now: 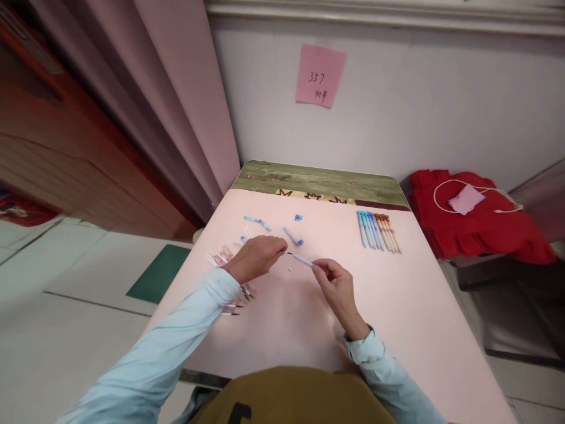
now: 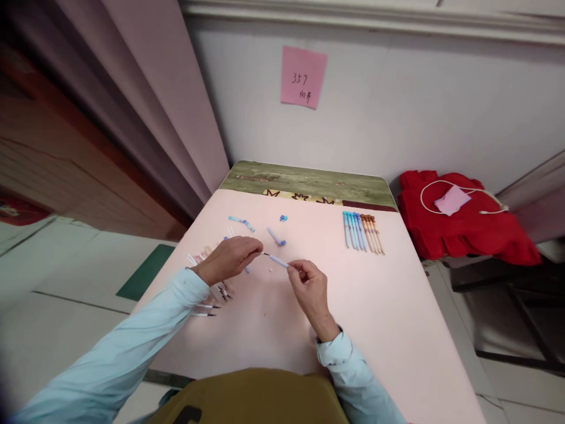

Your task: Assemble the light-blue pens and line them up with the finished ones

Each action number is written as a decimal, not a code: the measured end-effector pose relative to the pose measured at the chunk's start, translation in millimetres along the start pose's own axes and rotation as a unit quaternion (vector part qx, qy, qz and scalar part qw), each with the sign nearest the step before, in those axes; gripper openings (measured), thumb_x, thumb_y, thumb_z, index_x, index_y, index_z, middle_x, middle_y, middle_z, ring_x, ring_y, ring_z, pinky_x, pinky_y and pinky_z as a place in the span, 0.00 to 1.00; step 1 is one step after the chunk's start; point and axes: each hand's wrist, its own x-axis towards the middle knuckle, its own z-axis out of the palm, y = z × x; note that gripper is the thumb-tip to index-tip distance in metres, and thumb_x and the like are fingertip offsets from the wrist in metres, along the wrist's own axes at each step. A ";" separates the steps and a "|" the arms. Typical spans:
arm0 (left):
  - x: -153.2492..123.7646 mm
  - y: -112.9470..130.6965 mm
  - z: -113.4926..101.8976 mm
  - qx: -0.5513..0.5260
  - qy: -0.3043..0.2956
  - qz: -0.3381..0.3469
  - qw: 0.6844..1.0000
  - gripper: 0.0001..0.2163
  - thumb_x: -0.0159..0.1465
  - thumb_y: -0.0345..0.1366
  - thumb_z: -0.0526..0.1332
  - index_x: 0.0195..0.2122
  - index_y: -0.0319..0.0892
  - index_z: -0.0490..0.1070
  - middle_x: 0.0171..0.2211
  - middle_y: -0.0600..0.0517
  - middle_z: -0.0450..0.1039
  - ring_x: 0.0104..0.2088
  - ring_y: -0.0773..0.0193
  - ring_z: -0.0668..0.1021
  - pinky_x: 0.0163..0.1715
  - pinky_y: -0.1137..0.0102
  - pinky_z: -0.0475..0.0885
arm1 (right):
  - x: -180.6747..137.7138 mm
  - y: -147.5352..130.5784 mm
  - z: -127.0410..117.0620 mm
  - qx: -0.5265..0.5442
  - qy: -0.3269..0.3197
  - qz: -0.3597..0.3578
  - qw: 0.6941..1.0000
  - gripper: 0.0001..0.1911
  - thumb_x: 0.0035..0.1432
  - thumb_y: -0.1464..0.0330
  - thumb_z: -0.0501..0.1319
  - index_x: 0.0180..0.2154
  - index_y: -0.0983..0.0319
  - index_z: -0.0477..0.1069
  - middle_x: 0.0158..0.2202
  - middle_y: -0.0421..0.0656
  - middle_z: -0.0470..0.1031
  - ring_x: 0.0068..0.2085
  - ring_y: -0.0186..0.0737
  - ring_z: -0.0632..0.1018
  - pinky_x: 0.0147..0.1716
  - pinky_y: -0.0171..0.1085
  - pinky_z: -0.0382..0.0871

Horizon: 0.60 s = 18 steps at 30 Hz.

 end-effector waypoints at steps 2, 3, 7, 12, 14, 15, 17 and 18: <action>-0.6 0.7 -2.2 0.007 -0.005 0.001 1.000 0.08 0.69 0.32 0.49 0.38 0.43 0.67 0.33 0.50 0.75 0.35 0.61 0.76 0.37 0.68 0.66 | -0.6 2.0 -0.6 -0.001 0.009 0.001 1.000 0.11 0.57 0.61 0.61 0.34 0.62 0.76 0.24 0.39 0.69 0.25 0.33 0.65 0.24 0.32 0.61; -0.8 1.1 -3.3 0.008 -0.006 -0.001 1.000 0.08 0.69 0.32 0.49 0.38 0.43 0.67 0.33 0.51 0.75 0.35 0.61 0.76 0.37 0.68 0.66 | -0.9 2.8 -0.9 0.000 0.011 0.003 1.000 0.11 0.57 0.61 0.61 0.34 0.62 0.76 0.23 0.38 0.68 0.25 0.33 0.65 0.24 0.32 0.60; 0.1 4.4 -6.1 0.007 -0.019 0.001 1.000 0.07 0.69 0.32 0.50 0.37 0.43 0.67 0.33 0.51 0.74 0.35 0.61 0.75 0.36 0.68 0.66 | -1.6 3.6 -0.6 0.010 -0.004 0.009 1.000 0.10 0.57 0.62 0.61 0.33 0.62 0.76 0.23 0.38 0.67 0.24 0.32 0.64 0.23 0.32 0.59; 2.7 8.2 -8.0 -0.009 -0.038 0.022 0.999 0.08 0.69 0.34 0.49 0.38 0.42 0.67 0.33 0.51 0.73 0.34 0.62 0.75 0.35 0.68 0.66 | -1.4 5.4 1.3 0.024 -0.043 0.006 0.999 0.11 0.57 0.61 0.61 0.34 0.62 0.76 0.24 0.38 0.68 0.23 0.31 0.64 0.22 0.31 0.58; 4.1 9.9 -11.8 -0.006 -0.049 0.044 0.998 0.07 0.69 0.32 0.50 0.37 0.42 0.67 0.33 0.50 0.72 0.34 0.62 0.74 0.34 0.68 0.66 | -1.1 8.7 2.1 0.025 -0.087 0.000 0.996 0.11 0.58 0.61 0.61 0.35 0.62 0.76 0.25 0.39 0.71 0.24 0.32 0.66 0.23 0.31 0.60; 5.1 11.4 -14.6 0.005 -0.058 0.056 0.997 0.07 0.67 0.30 0.51 0.36 0.42 0.67 0.33 0.50 0.72 0.34 0.62 0.74 0.34 0.68 0.66 | -1.0 10.6 2.8 0.026 -0.110 -0.003 0.994 0.11 0.57 0.61 0.62 0.35 0.62 0.76 0.26 0.40 0.72 0.25 0.33 0.68 0.24 0.31 0.62; 7.9 16.4 -21.2 0.042 -0.079 0.079 0.993 0.06 0.64 0.26 0.53 0.33 0.42 0.67 0.33 0.49 0.71 0.34 0.60 0.73 0.33 0.67 0.65 | -1.3 14.6 4.7 0.028 -0.141 -0.009 0.990 0.11 0.56 0.61 0.63 0.38 0.61 0.77 0.28 0.41 0.75 0.27 0.34 0.72 0.26 0.32 0.65; 9.6 19.7 -24.6 0.062 -0.090 0.089 0.990 0.06 0.61 0.24 0.54 0.32 0.42 0.67 0.33 0.49 0.71 0.34 0.59 0.73 0.32 0.66 0.65 | -1.5 16.4 5.9 0.025 -0.151 -0.013 0.988 0.11 0.56 0.61 0.63 0.38 0.61 0.76 0.28 0.41 0.75 0.28 0.35 0.73 0.27 0.32 0.66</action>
